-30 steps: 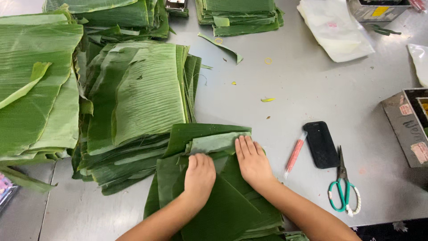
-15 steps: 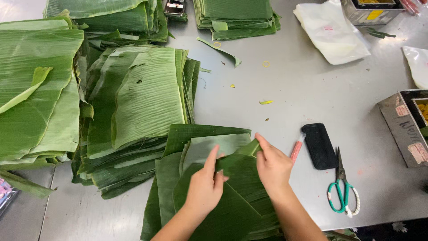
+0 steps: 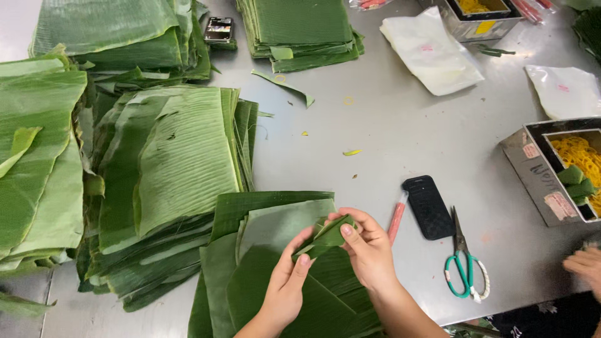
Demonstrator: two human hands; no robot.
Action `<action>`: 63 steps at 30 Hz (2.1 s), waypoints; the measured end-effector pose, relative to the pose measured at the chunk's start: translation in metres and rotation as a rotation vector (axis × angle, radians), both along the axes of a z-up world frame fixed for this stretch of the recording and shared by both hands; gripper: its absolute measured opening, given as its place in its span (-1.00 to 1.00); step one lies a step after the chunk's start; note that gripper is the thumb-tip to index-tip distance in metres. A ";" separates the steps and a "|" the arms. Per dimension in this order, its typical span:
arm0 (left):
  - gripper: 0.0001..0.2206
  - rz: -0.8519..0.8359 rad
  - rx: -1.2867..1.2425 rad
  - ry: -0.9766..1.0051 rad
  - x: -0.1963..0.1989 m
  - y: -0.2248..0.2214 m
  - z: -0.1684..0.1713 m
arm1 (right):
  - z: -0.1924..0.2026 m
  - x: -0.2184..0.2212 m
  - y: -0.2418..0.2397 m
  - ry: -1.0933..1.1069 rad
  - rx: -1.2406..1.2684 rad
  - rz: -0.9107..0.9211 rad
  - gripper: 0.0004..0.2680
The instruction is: The person prepares banana leaves by hand on a table, folding them and arranging them in stacks.
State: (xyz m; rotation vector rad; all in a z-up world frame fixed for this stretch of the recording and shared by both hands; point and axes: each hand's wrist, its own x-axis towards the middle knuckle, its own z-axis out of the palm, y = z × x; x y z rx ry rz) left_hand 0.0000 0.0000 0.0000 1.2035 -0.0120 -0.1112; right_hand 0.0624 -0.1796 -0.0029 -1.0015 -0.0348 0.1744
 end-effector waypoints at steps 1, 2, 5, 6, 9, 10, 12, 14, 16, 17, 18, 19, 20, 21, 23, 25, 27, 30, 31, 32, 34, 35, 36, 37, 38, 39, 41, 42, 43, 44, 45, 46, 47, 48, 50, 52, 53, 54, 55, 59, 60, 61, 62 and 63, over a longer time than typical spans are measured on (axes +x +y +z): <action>-0.55 -0.023 -0.119 0.007 0.000 0.000 -0.001 | -0.002 0.002 0.000 0.039 0.030 0.016 -0.76; -0.55 -0.047 -0.239 0.015 0.000 -0.001 -0.003 | -0.002 0.005 0.000 0.079 0.060 0.033 -0.76; -0.55 -0.057 -0.305 -0.011 0.001 -0.003 -0.007 | 0.004 0.004 -0.005 0.195 0.072 0.083 -0.76; -0.56 -0.064 -0.303 0.001 0.000 -0.004 -0.007 | 0.005 0.004 -0.007 0.232 0.064 0.100 -0.75; -0.55 -0.134 -0.287 0.062 -0.001 -0.007 -0.006 | 0.001 0.005 -0.031 0.270 0.098 0.230 -0.77; -0.55 -0.180 -0.276 0.092 -0.002 -0.007 -0.005 | -0.003 0.005 -0.039 0.201 -0.054 0.194 -0.77; -0.51 -0.284 -0.122 0.079 0.000 -0.012 -0.002 | -0.005 0.010 -0.067 0.057 -0.384 0.111 -0.77; -0.42 -0.357 0.204 0.002 -0.002 -0.005 0.000 | 0.003 0.030 -0.113 0.027 -0.569 -0.032 -0.79; -0.48 -0.468 0.563 -0.085 0.002 0.010 -0.003 | 0.016 0.056 -0.166 -0.121 -0.729 -0.347 -0.82; -0.51 -0.518 0.741 -0.128 0.003 0.015 -0.005 | 0.022 0.067 -0.196 -0.303 -1.163 -0.598 -0.80; -0.43 -0.599 0.978 -0.127 0.007 0.020 -0.009 | 0.030 0.083 -0.231 -0.271 -1.437 -0.759 -0.77; -0.35 -0.673 1.216 -0.118 0.011 0.027 -0.013 | 0.036 0.103 -0.266 -0.267 -1.534 -0.828 -0.83; -0.27 -0.743 1.457 -0.106 0.012 0.035 -0.016 | 0.037 0.120 -0.297 -0.704 -1.613 -0.997 -0.84; -0.18 -0.665 1.435 -0.214 0.012 0.042 -0.018 | 0.039 0.137 -0.328 -0.657 -1.661 -1.016 -0.83; 0.00 -0.485 1.385 -0.414 0.012 0.051 -0.018 | 0.036 0.158 -0.381 -0.612 -1.820 -1.012 -0.84; -0.11 -0.689 1.565 -0.062 0.008 0.050 -0.013 | 0.024 0.174 -0.423 -0.608 -2.043 -0.960 -0.86; -0.31 -0.753 1.608 0.055 0.006 0.051 -0.008 | 0.003 0.186 -0.451 -0.409 -2.141 -0.799 -0.81; -0.64 -0.633 1.494 -0.087 0.007 0.058 -0.005 | -0.006 0.190 -0.465 -0.165 -2.211 -0.619 -0.73; -0.68 -0.598 1.440 -0.091 0.008 0.060 -0.001 | -0.009 0.191 -0.465 -0.090 -2.218 -0.574 -0.70; -0.72 -0.564 1.386 -0.095 0.010 0.060 0.004 | -0.012 0.195 -0.463 -0.100 -2.247 -0.559 -0.72; -0.72 -0.412 1.396 -0.064 0.013 0.069 0.025 | -0.019 0.188 -0.464 -0.086 -2.314 -0.526 -0.74; -0.72 -0.337 1.399 -0.052 0.014 0.074 0.040 | -0.018 0.189 -0.463 -0.085 -2.360 -0.534 -0.73; -0.75 -0.147 1.410 -0.184 0.016 0.078 0.056 | -0.018 0.190 -0.460 -0.084 -2.406 -0.541 -0.71; -0.77 0.049 1.415 -0.308 0.015 0.083 0.071 | -0.020 0.190 -0.455 -0.085 -2.449 -0.545 -0.70; -0.80 0.247 1.411 -0.426 0.012 0.087 0.086 | -0.019 0.190 -0.452 -0.118 -2.522 -0.572 -0.65; -0.78 0.304 1.453 -0.499 0.005 0.090 0.101 | -0.015 0.193 -0.448 -0.150 -2.589 -0.598 -0.59; -0.69 0.413 1.526 -0.653 -0.008 0.090 0.118 | -0.013 0.191 -0.432 -0.335 -2.587 -0.667 -0.58; -0.64 0.360 1.544 -0.719 -0.011 0.087 0.117 | -0.015 0.187 -0.417 -0.481 -2.512 -0.706 -0.64; -0.58 0.312 1.565 -0.784 -0.017 0.083 0.112 | -0.014 0.185 -0.394 -0.631 -2.422 -0.745 -0.70; -0.52 0.263 1.584 -0.849 -0.023 0.079 0.103 | -0.003 0.177 -0.360 -0.672 -2.247 -0.633 -0.75; -0.52 0.163 1.581 -0.830 -0.025 0.071 0.085 | 0.006 0.165 -0.321 -0.694 -2.059 -0.511 -0.77; -0.52 0.064 1.575 -0.809 -0.024 0.061 0.063 | 0.014 0.154 -0.281 -0.695 -1.869 -0.395 -0.78; -0.55 -0.045 1.602 -0.757 -0.026 0.048 0.040 | 0.017 0.137 -0.239 -0.675 -1.669 -0.274 -0.76; -0.58 -0.154 1.624 -0.703 -0.028 0.037 0.018 | 0.015 0.117 -0.197 -0.625 -1.650 -0.187 -0.74; -0.69 -0.403 1.693 -0.557 -0.039 0.023 -0.021 | 0.014 0.088 -0.130 -0.684 -1.466 0.217 -0.65; -0.69 -0.456 1.662 -0.529 -0.045 0.022 -0.041 | 0.006 0.063 -0.082 -1.116 -1.507 0.267 -0.41; -0.63 -0.392 1.609 -0.566 -0.050 0.027 -0.043 | 0.001 0.055 -0.067 -1.066 -1.514 0.271 -0.38; -0.58 -0.329 1.555 -0.602 -0.054 0.032 -0.041 | -0.006 0.051 -0.054 -1.017 -1.521 0.276 -0.35; -0.60 -0.277 1.483 -0.577 -0.056 0.037 -0.037 | -0.013 0.045 -0.048 -0.964 -1.527 0.281 -0.32; -0.63 -0.071 1.253 -0.468 -0.058 0.051 -0.014 | -0.024 0.033 -0.051 -0.529 -1.492 0.278 -0.58; -0.61 -0.024 1.212 -0.438 -0.058 0.053 -0.011 | -0.020 0.037 -0.058 -0.468 -1.462 0.227 -0.70; -0.61 -0.049 1.222 -0.449 -0.057 0.054 -0.010 | -0.015 0.037 -0.060 -0.401 -1.431 0.182 -0.82; -0.60 -0.075 1.233 -0.460 -0.055 0.055 -0.010 | -0.006 0.039 -0.067 -0.465 -1.330 -0.023 -0.87; -0.60 -0.098 1.243 -0.470 -0.054 0.054 -0.011 | 0.008 0.042 -0.077 -0.525 -1.220 -0.221 -0.92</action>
